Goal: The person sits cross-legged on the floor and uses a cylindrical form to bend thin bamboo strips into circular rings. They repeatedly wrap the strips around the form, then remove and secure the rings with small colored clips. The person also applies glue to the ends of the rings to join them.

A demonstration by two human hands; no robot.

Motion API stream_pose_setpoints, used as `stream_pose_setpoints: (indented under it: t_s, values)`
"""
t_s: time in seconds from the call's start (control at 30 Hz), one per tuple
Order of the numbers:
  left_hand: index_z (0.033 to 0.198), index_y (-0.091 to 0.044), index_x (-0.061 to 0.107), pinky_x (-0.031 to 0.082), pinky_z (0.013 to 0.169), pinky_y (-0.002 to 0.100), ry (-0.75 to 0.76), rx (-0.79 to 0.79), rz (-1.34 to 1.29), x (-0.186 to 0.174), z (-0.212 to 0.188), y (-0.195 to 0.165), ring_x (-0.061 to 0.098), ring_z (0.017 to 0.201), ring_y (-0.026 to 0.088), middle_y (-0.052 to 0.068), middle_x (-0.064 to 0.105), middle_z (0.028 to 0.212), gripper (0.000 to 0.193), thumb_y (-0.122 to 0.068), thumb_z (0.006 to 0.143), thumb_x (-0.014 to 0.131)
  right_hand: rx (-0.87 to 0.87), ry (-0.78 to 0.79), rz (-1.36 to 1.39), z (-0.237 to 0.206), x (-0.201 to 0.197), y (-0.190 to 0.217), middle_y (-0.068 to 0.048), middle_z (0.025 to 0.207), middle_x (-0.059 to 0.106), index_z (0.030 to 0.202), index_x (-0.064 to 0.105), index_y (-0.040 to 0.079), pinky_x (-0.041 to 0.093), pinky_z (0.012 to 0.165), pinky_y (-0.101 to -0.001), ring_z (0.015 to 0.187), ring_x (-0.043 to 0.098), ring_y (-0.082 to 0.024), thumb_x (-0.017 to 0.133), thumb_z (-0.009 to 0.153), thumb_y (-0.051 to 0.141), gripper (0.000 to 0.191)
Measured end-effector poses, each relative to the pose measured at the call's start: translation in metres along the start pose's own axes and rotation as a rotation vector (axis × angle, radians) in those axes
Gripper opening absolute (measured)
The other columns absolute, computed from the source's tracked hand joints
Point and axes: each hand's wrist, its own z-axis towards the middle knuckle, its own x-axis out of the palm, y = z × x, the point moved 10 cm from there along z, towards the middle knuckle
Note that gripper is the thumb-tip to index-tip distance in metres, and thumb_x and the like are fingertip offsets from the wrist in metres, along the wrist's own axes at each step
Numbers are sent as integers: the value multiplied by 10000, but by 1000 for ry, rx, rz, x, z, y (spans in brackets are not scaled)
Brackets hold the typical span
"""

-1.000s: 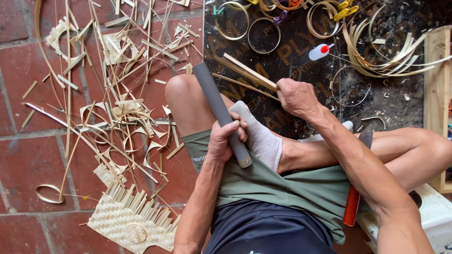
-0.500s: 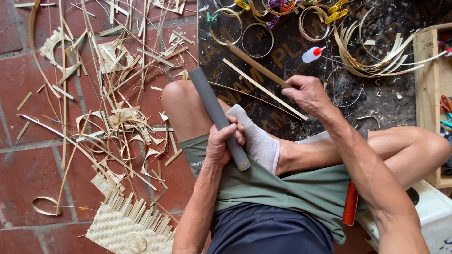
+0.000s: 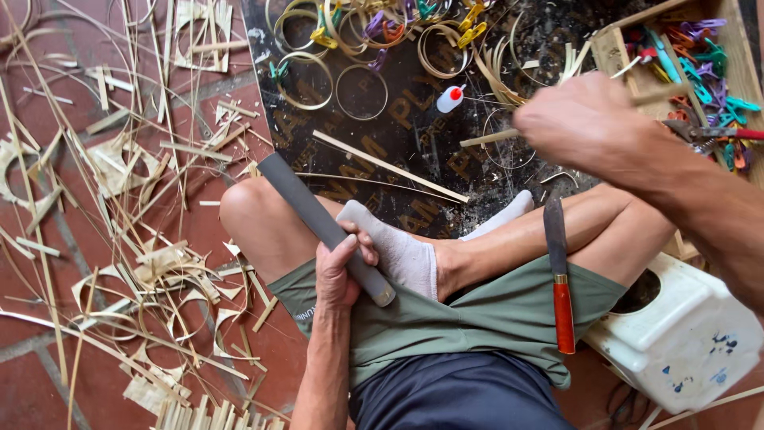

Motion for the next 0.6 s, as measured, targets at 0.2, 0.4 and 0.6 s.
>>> stream_pose_setpoints:
  t_s: [0.2,0.4,0.6]
  values:
    - [1162,-17,545,556,691,397,18,20,1,2,-11,-1,632,706,224,147,648,916,289,-79,929,706,-211,-243,-4,45,-12,101,-59,861,779,863,810,137,576,619,-397,796,758,-243,635,906,159,182]
    - [1227,-50,513,559,689,403,39,11,-4,28,-11,-3,621,720,238,109,597,852,294,-233,1024,624,-151,-327,50,70,14,105,-56,820,779,844,799,124,571,604,-390,780,756,-230,649,879,147,156]
    - [1253,-119,463,581,621,375,-80,-93,200,56,0,-9,641,715,201,72,615,880,326,-291,985,532,-333,-581,351,14,-23,60,-100,820,739,945,804,118,569,610,-389,743,734,-272,621,883,102,194]
